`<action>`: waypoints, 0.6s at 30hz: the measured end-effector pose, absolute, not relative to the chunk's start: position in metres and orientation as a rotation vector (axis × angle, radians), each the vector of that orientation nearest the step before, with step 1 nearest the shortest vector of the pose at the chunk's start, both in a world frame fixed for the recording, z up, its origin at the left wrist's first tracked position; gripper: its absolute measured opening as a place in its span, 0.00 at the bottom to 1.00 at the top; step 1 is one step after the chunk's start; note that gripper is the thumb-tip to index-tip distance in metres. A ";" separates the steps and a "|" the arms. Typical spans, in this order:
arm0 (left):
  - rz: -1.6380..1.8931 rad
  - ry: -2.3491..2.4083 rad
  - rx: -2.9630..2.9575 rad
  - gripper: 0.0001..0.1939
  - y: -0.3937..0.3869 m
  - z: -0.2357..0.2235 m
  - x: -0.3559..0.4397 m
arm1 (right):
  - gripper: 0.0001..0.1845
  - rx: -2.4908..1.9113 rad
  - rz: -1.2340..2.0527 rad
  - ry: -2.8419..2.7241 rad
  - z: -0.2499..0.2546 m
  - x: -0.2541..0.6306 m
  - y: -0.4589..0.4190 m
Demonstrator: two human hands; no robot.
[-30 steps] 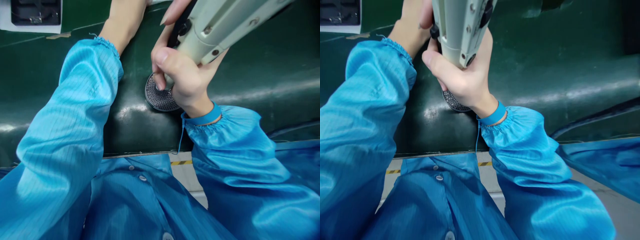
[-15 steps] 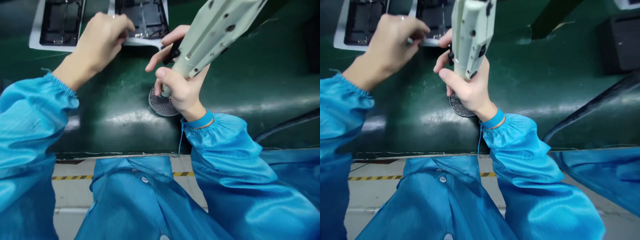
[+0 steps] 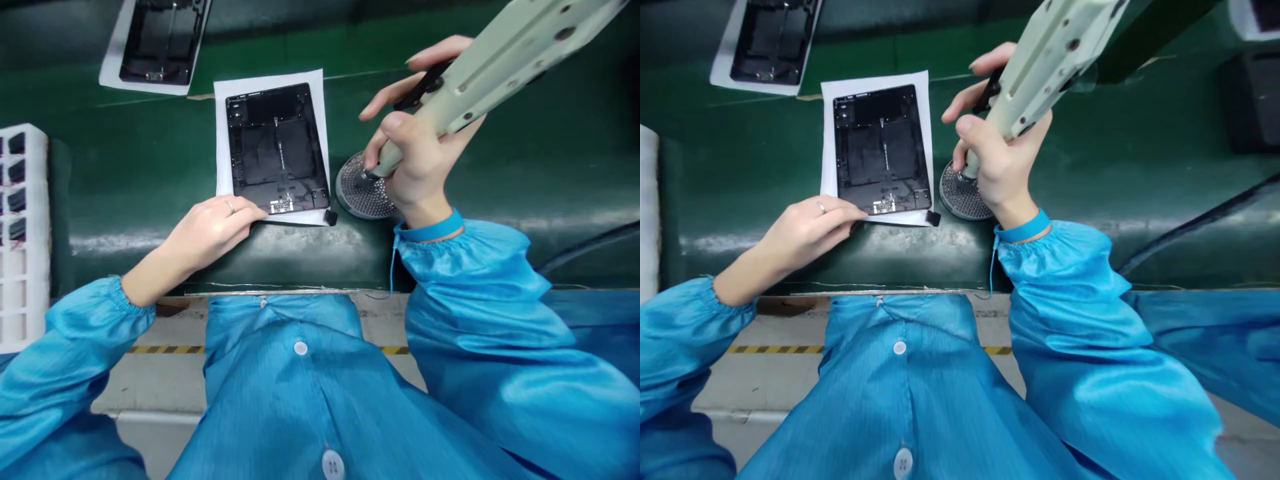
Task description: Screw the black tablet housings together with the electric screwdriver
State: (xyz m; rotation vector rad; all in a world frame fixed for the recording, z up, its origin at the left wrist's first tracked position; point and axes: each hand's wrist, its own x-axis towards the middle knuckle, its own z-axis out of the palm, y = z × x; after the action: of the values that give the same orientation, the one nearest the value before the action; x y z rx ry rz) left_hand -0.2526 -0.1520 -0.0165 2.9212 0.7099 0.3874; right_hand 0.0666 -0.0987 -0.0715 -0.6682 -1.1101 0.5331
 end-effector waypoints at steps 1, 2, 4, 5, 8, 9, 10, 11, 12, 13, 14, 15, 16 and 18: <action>0.323 0.758 2.901 0.15 -0.157 -0.015 -0.252 | 0.35 -0.688 0.532 -1.116 -0.070 0.067 -0.101; 0.234 0.819 2.877 0.15 -0.160 -0.012 -0.250 | 0.35 -0.710 0.534 -1.124 -0.070 0.068 -0.102; 0.035 0.956 2.796 0.16 -0.164 -0.001 -0.244 | 0.35 -0.734 0.510 -1.137 -0.072 0.070 -0.101; -0.041 1.010 2.739 0.18 -0.164 0.005 -0.238 | 0.37 -0.738 0.489 -1.140 -0.074 0.071 -0.098; -0.049 1.036 2.581 0.19 -0.159 0.017 -0.214 | 0.45 -0.702 0.393 -1.154 -0.078 0.075 -0.088; 0.009 1.010 2.552 0.18 -0.156 0.015 -0.204 | 0.45 -0.675 0.350 -1.157 -0.077 0.077 -0.086; 0.068 0.960 2.541 0.17 -0.153 0.011 -0.193 | 0.44 -0.651 0.317 -1.158 -0.073 0.078 -0.086; 0.113 0.890 2.546 0.16 -0.149 0.004 -0.183 | 0.41 -0.626 0.287 -1.155 -0.068 0.080 -0.087; 0.134 0.804 2.564 0.16 -0.146 -0.006 -0.173 | 0.35 -0.605 0.266 -1.155 -0.060 0.080 -0.090; 0.141 0.719 2.588 0.16 -0.143 -0.017 -0.165 | 0.29 -0.605 0.270 -1.162 -0.051 0.079 -0.093; 0.145 0.644 2.610 0.16 -0.140 -0.029 -0.158 | 0.21 -0.598 0.265 -1.170 -0.042 0.077 -0.098; 0.155 0.590 2.627 0.15 -0.139 -0.040 -0.153 | 0.15 -0.616 0.281 -1.194 -0.033 0.074 -0.102; 0.179 0.563 2.636 0.13 -0.138 -0.049 -0.150 | 0.08 -0.620 0.286 -1.192 -0.025 0.068 -0.105; 0.265 0.558 2.614 0.11 -0.137 -0.061 -0.149 | 0.09 -0.617 0.304 -1.133 -0.013 0.055 -0.107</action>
State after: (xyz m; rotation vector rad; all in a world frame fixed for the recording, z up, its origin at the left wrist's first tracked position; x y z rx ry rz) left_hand -0.1486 -0.1371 -0.0609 2.6142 0.5579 0.2649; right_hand 0.0548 -0.1075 -0.0130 -0.6172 -1.1326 0.3041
